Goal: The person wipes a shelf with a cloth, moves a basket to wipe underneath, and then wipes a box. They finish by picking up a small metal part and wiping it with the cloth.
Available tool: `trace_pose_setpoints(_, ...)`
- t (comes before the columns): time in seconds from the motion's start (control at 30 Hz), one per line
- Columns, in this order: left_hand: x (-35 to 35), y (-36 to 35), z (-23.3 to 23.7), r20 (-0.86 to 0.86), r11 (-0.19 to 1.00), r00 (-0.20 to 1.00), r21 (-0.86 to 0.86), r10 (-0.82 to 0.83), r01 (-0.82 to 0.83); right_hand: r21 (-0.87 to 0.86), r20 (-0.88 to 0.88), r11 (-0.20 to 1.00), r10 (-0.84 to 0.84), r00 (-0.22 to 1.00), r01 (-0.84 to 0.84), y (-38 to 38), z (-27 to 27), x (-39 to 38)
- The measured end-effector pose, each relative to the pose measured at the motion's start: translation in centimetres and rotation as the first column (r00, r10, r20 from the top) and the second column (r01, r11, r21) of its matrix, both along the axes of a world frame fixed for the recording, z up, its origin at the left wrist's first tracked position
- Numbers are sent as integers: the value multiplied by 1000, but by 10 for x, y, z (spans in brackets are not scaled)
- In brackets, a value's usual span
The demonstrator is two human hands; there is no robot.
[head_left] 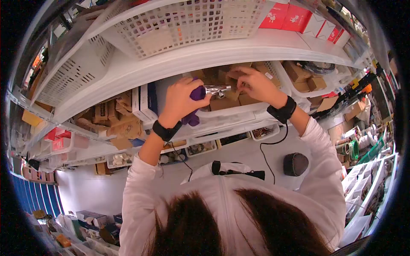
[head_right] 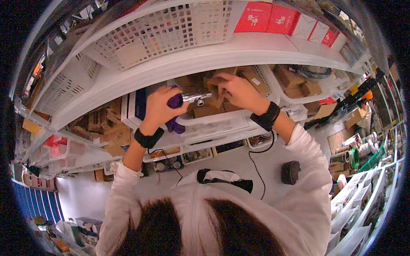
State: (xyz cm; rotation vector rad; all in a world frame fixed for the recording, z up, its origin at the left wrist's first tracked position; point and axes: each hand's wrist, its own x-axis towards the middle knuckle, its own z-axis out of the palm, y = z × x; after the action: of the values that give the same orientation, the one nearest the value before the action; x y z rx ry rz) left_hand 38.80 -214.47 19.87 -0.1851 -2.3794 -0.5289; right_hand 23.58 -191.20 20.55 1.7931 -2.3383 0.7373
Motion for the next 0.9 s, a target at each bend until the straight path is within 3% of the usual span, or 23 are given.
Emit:
trace_pose_setpoints(0.17,5,-10,-2,111,948,994,317,-24,-12,-90,-93,996,-2,996,-7,-2,4,7)
trace_pose_setpoints(0.23,4,-16,-4,172,920,985,388,-11,-58,-264,36,964,52,998,-41,-12,12,19)
trace_pose_setpoints(0.27,4,-17,-6,139,902,988,432,-62,-4,-349,96,936,89,991,-51,-18,16,25)
trace_pose_setpoints(0.37,10,-15,0,191,878,973,477,-130,24,-331,187,936,190,964,-120,-26,20,33)
trace_pose_setpoints(0.47,18,-12,5,255,878,962,478,-102,-34,-136,215,984,142,966,-114,-33,17,39)
trace_pose_setpoints(0.57,27,-4,1,109,779,987,626,-122,27,-232,275,970,141,951,-76,-40,8,53)
trace_pose_setpoints(0.7,41,4,-8,-54,654,994,749,-100,106,-172,775,979,202,598,-108,-45,-5,60)
trace_pose_setpoints(0.77,47,7,-11,-78,518,992,847,-101,119,-181,897,971,229,379,-159,-47,-1,66)
trace_pose_setpoints(0.9,60,15,-11,-166,270,986,948,-29,168,-274,954,942,292,72,-192,-52,0,84)
